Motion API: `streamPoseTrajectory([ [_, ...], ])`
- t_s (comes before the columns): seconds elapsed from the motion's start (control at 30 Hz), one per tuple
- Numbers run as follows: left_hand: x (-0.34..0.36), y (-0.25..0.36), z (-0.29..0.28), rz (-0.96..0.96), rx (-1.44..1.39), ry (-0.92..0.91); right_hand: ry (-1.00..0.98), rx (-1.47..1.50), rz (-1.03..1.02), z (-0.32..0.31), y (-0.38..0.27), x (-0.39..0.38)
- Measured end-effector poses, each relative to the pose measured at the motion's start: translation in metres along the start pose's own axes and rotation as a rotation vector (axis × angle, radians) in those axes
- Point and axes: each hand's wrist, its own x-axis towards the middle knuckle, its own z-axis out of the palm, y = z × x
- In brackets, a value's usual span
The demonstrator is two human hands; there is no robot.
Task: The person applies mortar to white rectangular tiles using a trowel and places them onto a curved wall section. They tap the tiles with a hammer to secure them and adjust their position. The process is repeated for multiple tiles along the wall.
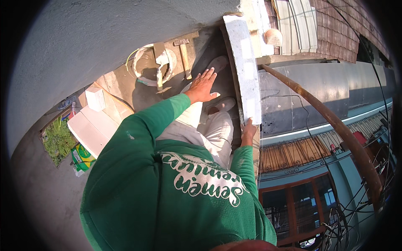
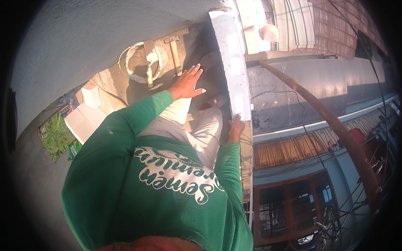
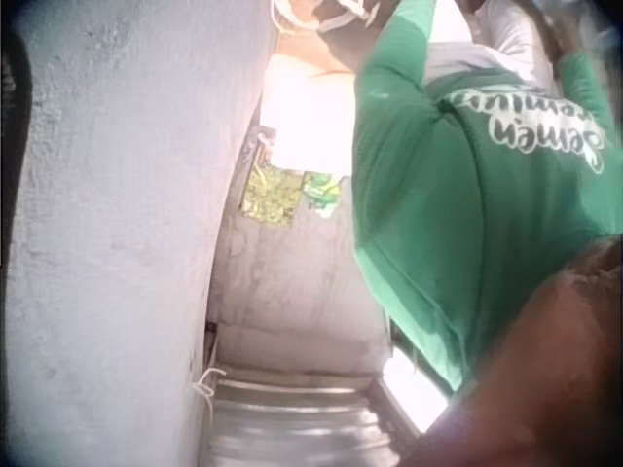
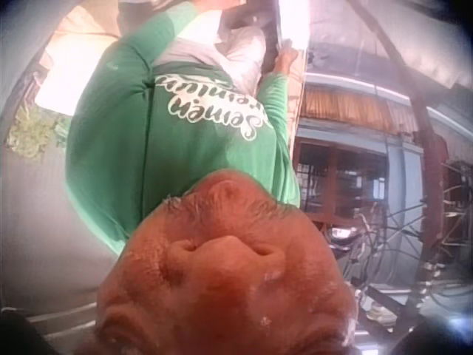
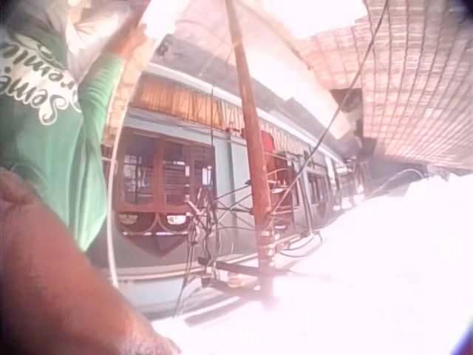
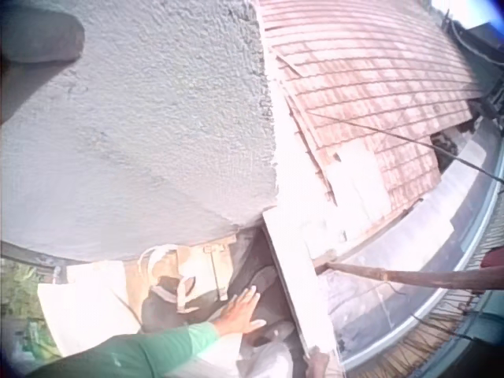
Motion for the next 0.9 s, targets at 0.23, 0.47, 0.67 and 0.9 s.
streamPoseTrajectory([
  [0.23,-0.175,-0.017,0.052,-0.450,-0.208,-0.342,-0.116,-0.090,0.052,-0.013,-0.017,0.010],
  [0.47,-0.232,-0.018,0.083,-0.557,-0.298,-0.274,-0.082,-0.780,-0.331,0.028,0.056,-0.033],
  [0.67,-0.278,-0.070,0.147,-0.655,-0.274,-0.283,-0.425,-1.034,-0.619,0.196,0.037,-0.076],
  [0.9,-0.290,-0.126,0.129,-0.665,-0.402,-0.263,-0.507,-1.019,-0.689,0.396,0.061,-0.030],
])
